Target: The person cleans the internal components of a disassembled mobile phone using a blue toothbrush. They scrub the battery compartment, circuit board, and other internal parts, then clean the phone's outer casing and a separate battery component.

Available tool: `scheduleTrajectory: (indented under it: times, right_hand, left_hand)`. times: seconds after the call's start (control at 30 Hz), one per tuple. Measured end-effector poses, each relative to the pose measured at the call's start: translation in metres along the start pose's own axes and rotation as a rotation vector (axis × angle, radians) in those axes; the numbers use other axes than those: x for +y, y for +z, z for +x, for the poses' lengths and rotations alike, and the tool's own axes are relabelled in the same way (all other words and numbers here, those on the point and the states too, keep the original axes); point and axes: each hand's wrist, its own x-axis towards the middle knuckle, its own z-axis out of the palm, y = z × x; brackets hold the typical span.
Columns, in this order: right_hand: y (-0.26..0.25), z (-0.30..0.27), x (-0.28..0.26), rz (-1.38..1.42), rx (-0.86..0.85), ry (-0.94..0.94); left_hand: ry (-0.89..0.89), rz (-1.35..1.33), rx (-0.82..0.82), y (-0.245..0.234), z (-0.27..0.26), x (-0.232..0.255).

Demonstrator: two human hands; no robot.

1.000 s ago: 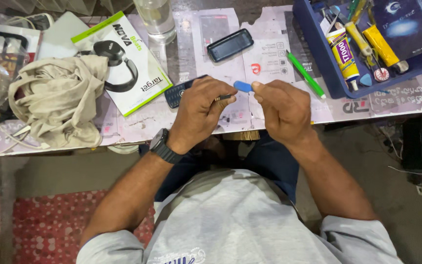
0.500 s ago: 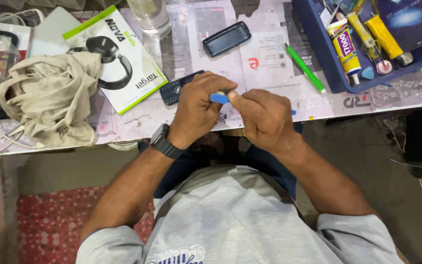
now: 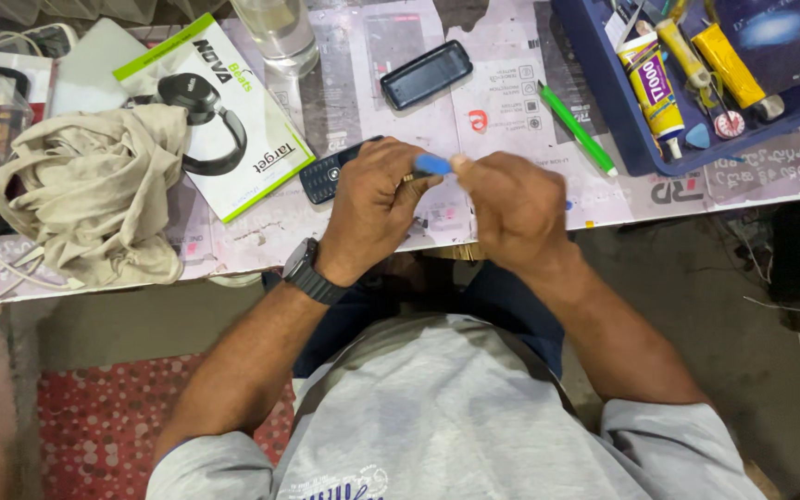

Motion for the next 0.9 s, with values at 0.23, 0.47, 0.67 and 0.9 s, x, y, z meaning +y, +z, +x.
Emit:
scheduleTrajectory:
  times: [0.23,0.47,0.67,0.9]
  right_hand:
    - [-0.0013,0.0005,-0.0014,0.004,0.006,0.031]
    - [-0.0042,0.0063,-0.0050,0.000,0.030,0.021]
    - [-0.0019,0.0056,-0.0057,-0.018,0.003,-0.007]
    - [-0.0021,0.0031,-0.0073,-0.011,0.000,0.005]
  left_hand:
    - [0.003,-0.026,0.034,-0.0023,-0.0001,-0.0015]
    - [0.067,-0.007,0.043,0.0005,0.0020,-0.0020]
    - [0.050,-0.006,0.044,0.0014,-0.0006,-0.0012]
    - [0.049,-0.009,0.048,0.0008,-0.0017,-0.0008]
